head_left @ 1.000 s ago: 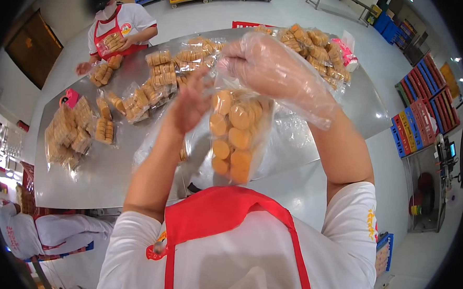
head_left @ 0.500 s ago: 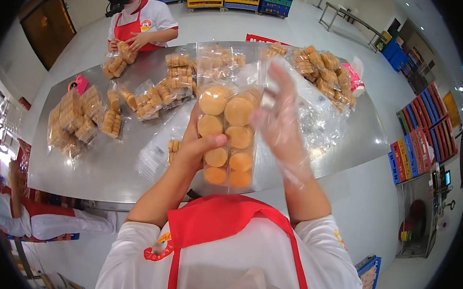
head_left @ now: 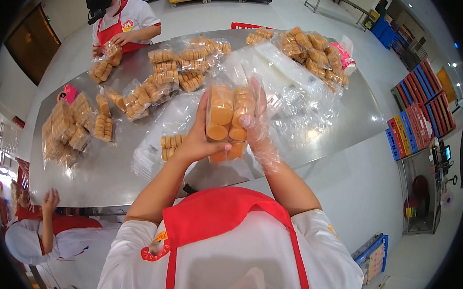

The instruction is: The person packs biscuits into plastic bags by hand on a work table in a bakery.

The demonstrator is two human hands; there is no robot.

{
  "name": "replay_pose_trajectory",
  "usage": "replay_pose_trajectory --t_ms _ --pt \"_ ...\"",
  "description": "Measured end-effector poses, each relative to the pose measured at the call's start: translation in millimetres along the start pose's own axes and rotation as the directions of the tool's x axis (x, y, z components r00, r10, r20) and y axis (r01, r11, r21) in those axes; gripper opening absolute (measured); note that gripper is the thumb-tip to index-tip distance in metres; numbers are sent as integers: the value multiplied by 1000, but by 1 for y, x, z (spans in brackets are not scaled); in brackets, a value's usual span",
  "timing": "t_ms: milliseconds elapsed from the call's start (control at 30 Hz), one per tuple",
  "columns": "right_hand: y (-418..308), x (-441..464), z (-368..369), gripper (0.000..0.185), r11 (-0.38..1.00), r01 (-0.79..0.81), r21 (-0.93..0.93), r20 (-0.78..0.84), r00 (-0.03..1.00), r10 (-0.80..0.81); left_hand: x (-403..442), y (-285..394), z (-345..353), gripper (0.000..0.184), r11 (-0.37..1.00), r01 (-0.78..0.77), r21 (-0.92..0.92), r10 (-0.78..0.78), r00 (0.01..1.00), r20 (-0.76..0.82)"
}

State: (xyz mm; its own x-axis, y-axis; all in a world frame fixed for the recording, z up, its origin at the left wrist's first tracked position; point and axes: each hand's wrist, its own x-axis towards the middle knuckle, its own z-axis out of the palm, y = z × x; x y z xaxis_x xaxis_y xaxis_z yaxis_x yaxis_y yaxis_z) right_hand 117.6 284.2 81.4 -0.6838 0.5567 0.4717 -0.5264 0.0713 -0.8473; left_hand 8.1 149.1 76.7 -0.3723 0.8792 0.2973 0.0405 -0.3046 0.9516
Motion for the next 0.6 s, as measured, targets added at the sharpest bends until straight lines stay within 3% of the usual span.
replay_pose_trajectory --t_ms 67,167,267,333,400,467,567,600 --pt "18 -9 -2 112 1000 0 22 -15 1000 0 -1 -17 -3 128 994 89 -58 -88 996 25" --pt "64 -22 -22 118 997 6 -82 16 1000 -4 -4 -31 -6 124 995 54 85 -56 998 18" --pt "50 -19 -19 108 978 87 -188 -23 995 -93 -3 -30 -9 110 986 -31 164 32 999 -3" --pt "16 -1 -24 97 824 263 -502 72 962 -263 3 -15 -11 93 980 -87 180 106 989 -101" --pt "-39 10 -5 69 801 267 -536 31 954 -297 11 13 -10 75 951 -123 284 170 975 -146" --pt "-54 21 -14 55 664 313 -679 206 950 -236 20 44 -9 56 874 -138 465 224 965 -135" --pt "-68 30 -10 42 518 342 -784 342 934 -98 33 58 -28 36 675 -47 737 142 988 -67" --pt "-70 31 -7 39 482 343 -806 365 930 -50 35 60 -33 34 656 64 752 36 993 -115"
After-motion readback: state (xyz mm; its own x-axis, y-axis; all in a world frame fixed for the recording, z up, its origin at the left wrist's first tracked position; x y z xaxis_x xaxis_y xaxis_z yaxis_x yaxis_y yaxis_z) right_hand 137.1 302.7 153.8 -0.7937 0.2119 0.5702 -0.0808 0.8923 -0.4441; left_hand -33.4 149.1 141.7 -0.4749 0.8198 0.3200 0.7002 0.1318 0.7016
